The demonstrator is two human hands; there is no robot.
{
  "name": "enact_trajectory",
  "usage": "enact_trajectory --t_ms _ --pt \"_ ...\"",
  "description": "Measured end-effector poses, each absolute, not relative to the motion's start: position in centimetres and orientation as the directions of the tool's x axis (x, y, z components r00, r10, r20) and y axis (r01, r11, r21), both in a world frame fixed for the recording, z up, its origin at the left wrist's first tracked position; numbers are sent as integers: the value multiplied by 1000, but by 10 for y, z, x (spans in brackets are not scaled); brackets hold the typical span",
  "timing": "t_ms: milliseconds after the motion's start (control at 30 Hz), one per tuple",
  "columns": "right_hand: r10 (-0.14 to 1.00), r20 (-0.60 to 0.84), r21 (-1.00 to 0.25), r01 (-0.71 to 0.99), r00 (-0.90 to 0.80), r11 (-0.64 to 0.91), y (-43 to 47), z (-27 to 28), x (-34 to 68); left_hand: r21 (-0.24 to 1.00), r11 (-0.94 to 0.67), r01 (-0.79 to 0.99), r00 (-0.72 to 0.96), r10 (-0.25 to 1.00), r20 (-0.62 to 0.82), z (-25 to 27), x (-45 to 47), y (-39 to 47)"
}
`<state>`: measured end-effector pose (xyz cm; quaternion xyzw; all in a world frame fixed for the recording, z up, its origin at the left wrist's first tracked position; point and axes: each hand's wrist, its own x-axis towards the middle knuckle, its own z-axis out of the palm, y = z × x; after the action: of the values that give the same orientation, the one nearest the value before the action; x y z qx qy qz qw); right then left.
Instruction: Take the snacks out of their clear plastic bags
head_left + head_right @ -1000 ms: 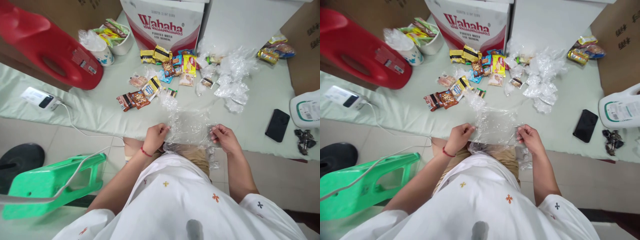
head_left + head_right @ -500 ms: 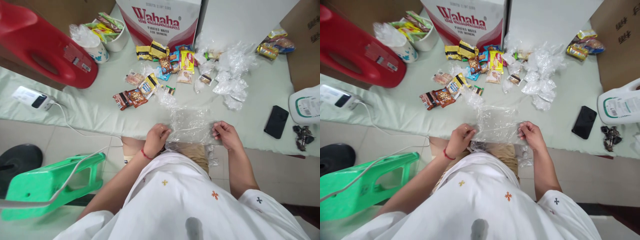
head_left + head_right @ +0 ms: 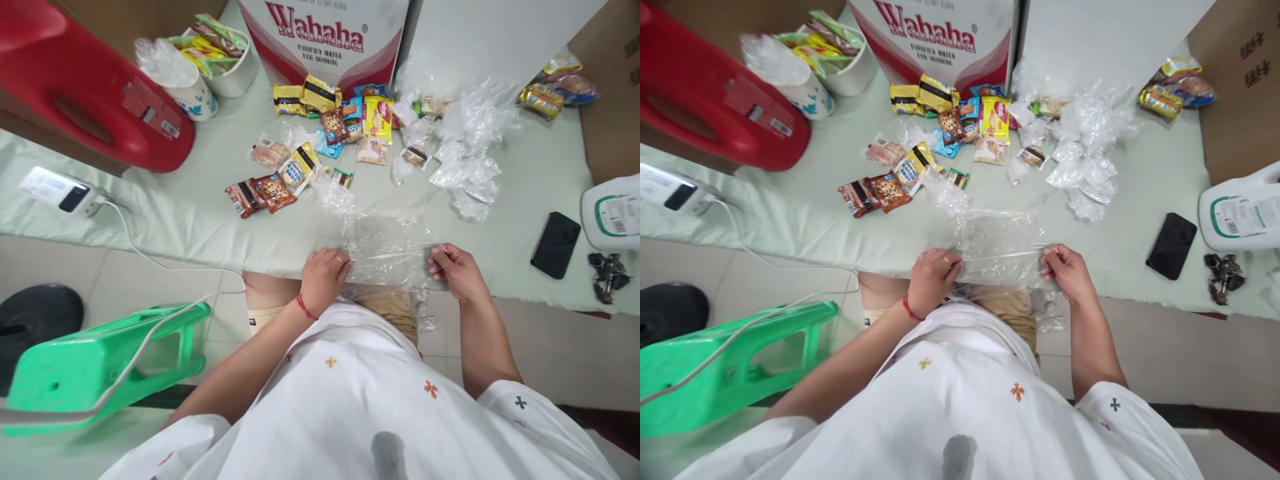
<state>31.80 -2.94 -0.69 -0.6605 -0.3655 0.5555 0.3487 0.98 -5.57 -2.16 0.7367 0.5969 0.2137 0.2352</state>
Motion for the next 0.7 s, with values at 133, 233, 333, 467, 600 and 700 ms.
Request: enact_trajectory --t_ms 133,233,333,467,600,700 --pt "858 -502 -851 112 107 -512 -33 -5 322 818 14 575 41 998 -45 -20 -1 -49" --pt "849 -520 -838 133 96 -529 -37 -2 326 871 183 455 -84 983 -163 -11 -7 -46" --pt "834 -551 -815 202 15 -543 -42 4 331 904 282 321 -144 958 -248 -4 -8 -45" --pt "764 -604 -788 318 -228 -527 -48 17 343 947 277 164 -172 953 -249 -2 -6 -47" --pt "780 -585 -811 157 -221 -564 -41 23 343 966 258 -3 -83 963 -258 -4 -2 -50" --pt "838 -546 -837 33 -1 -546 -26 15 323 961 252 -111 4 967 -253 -6 1 -53"
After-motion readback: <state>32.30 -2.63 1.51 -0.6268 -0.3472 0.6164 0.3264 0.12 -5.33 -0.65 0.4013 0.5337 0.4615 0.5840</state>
